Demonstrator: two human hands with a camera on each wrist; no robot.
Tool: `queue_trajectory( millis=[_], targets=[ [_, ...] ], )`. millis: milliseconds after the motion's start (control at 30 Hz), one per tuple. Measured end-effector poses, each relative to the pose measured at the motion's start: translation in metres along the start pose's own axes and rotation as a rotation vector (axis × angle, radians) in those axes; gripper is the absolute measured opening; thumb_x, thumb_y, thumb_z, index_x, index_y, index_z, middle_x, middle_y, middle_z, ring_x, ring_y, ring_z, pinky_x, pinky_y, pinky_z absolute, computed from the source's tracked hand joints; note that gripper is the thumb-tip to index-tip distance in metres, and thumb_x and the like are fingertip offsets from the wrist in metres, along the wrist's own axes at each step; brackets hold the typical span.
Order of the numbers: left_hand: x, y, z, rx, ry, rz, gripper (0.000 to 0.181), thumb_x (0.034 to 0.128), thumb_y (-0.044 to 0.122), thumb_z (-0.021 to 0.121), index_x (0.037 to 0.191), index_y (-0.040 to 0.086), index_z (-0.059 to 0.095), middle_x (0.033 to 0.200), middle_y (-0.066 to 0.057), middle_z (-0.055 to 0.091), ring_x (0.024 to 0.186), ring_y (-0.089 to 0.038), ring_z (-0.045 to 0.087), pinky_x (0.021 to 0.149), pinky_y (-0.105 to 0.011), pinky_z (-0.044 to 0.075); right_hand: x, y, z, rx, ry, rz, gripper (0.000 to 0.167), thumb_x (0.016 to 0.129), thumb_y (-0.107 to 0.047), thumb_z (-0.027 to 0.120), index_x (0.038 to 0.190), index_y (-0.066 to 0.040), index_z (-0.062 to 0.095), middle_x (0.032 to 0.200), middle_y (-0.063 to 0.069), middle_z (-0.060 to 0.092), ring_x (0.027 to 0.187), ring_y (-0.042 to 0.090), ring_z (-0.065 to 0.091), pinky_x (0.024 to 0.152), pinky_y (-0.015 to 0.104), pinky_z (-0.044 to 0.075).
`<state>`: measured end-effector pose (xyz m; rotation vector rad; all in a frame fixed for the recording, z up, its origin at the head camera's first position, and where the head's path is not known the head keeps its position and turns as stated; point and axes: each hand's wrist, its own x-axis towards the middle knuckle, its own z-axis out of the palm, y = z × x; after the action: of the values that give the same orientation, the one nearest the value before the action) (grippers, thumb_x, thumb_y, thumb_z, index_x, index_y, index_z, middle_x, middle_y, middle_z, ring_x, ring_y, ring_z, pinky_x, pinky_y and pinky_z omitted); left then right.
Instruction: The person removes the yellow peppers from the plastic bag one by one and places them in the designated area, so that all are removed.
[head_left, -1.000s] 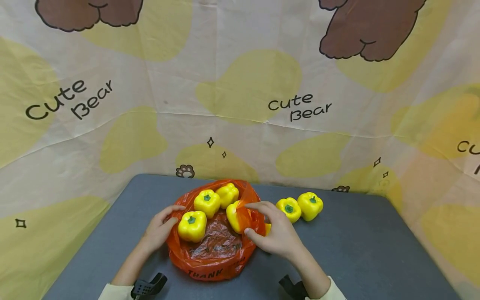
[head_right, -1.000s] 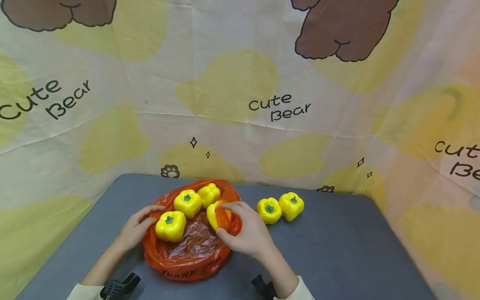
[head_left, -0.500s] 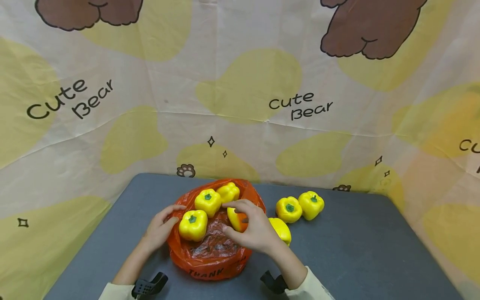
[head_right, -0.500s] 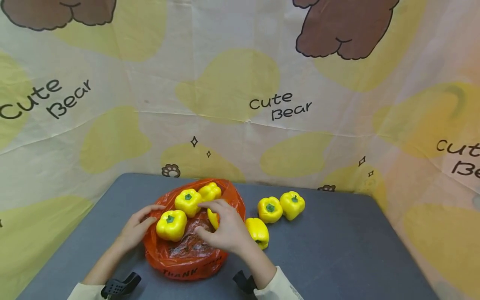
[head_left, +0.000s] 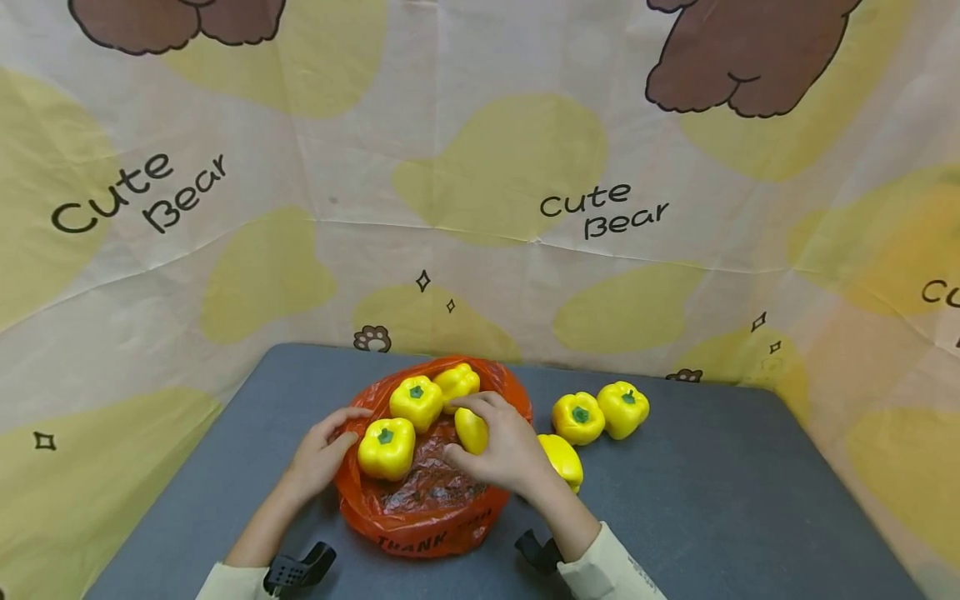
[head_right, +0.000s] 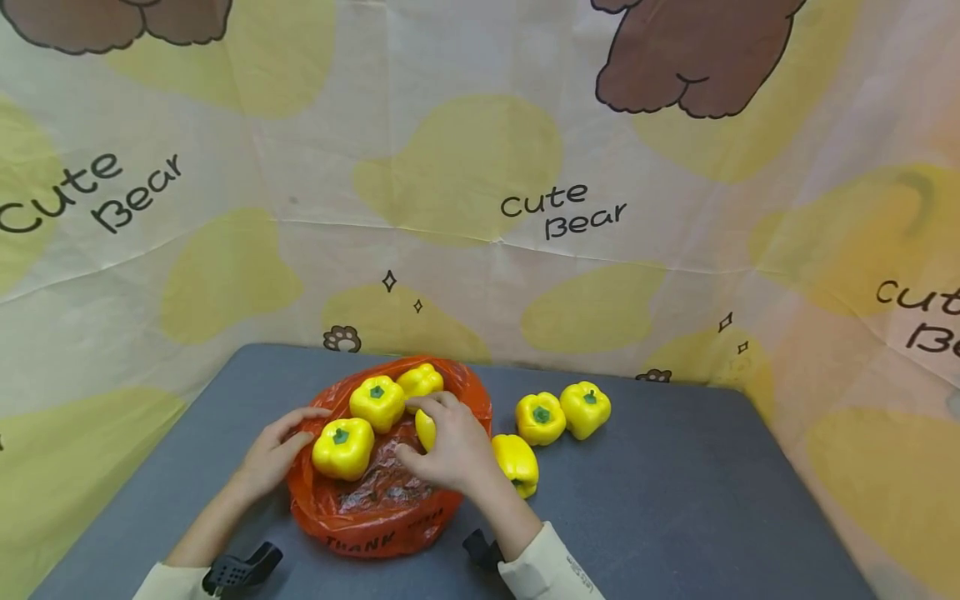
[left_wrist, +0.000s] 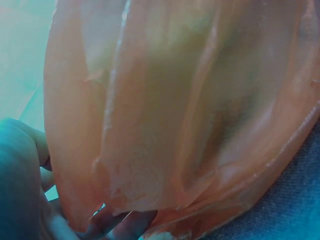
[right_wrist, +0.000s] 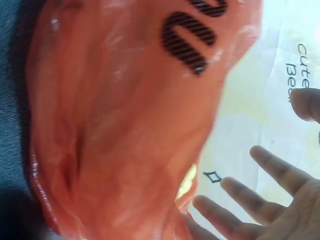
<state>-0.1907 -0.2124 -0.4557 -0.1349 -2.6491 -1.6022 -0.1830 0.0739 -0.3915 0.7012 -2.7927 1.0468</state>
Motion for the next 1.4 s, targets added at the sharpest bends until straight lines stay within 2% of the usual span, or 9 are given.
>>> queue_trajectory(
  millis=[167, 300, 567, 833, 1167, 1400],
  targets=[
    [0.001, -0.001, 0.0, -0.012, -0.004, -0.008, 0.031, 0.0957, 0.009, 0.047, 0.123, 0.01, 0.06, 0.136, -0.019, 0.053, 0.105, -0.025, 0.057, 0.071, -0.023, 0.053, 0.001, 0.006, 0.003, -0.058, 0.032, 0.032, 0.055, 0.077, -0.043, 0.071, 0.127, -0.024, 0.061, 0.13, 0.0, 0.055, 0.109, 0.024, 0.057, 0.077, 0.039, 0.049],
    [0.001, 0.0, 0.0, -0.026, -0.006, -0.013, 0.031, 0.0959, 0.008, 0.046, 0.124, 0.009, 0.06, 0.135, -0.02, 0.053, 0.099, -0.024, 0.059, 0.069, -0.024, 0.054, 0.002, 0.01, 0.004, -0.063, 0.054, 0.034, 0.055, 0.076, -0.042, 0.072, 0.126, -0.021, 0.062, 0.129, 0.002, 0.056, 0.113, 0.027, 0.056, 0.082, 0.046, 0.05],
    [-0.002, 0.004, 0.0, -0.012, -0.009, -0.024, 0.031, 0.0968, 0.011, 0.046, 0.125, 0.011, 0.059, 0.138, -0.019, 0.052, 0.113, -0.029, 0.055, 0.073, -0.021, 0.052, 0.005, 0.017, 0.01, -0.081, 0.07, 0.058, 0.053, 0.076, -0.042, 0.072, 0.125, -0.021, 0.063, 0.128, 0.005, 0.057, 0.114, 0.03, 0.055, 0.085, 0.05, 0.049],
    [-0.001, 0.006, -0.001, -0.017, -0.012, -0.036, 0.031, 0.0974, 0.012, 0.047, 0.126, 0.012, 0.059, 0.138, -0.019, 0.052, 0.103, -0.024, 0.059, 0.068, -0.024, 0.054, 0.011, 0.022, 0.013, -0.108, 0.087, 0.091, 0.055, 0.076, -0.041, 0.071, 0.125, -0.019, 0.062, 0.127, 0.009, 0.056, 0.112, 0.032, 0.056, 0.084, 0.051, 0.049],
    [-0.001, 0.007, 0.0, -0.005, -0.013, -0.027, 0.03, 0.0972, 0.012, 0.047, 0.125, 0.012, 0.059, 0.137, -0.017, 0.053, 0.107, -0.026, 0.057, 0.071, -0.022, 0.053, 0.016, 0.026, 0.019, -0.122, 0.101, 0.148, 0.055, 0.074, -0.042, 0.072, 0.124, -0.021, 0.063, 0.125, 0.01, 0.056, 0.107, 0.033, 0.056, 0.08, 0.048, 0.05],
    [-0.002, 0.007, 0.0, -0.017, -0.01, -0.012, 0.03, 0.0968, 0.011, 0.047, 0.124, 0.012, 0.06, 0.135, -0.018, 0.054, 0.102, -0.024, 0.058, 0.069, -0.023, 0.053, 0.019, 0.029, 0.023, -0.115, 0.121, 0.185, 0.053, 0.072, -0.04, 0.073, 0.12, -0.02, 0.064, 0.122, 0.01, 0.056, 0.104, 0.031, 0.058, 0.077, 0.048, 0.05]
  ],
)
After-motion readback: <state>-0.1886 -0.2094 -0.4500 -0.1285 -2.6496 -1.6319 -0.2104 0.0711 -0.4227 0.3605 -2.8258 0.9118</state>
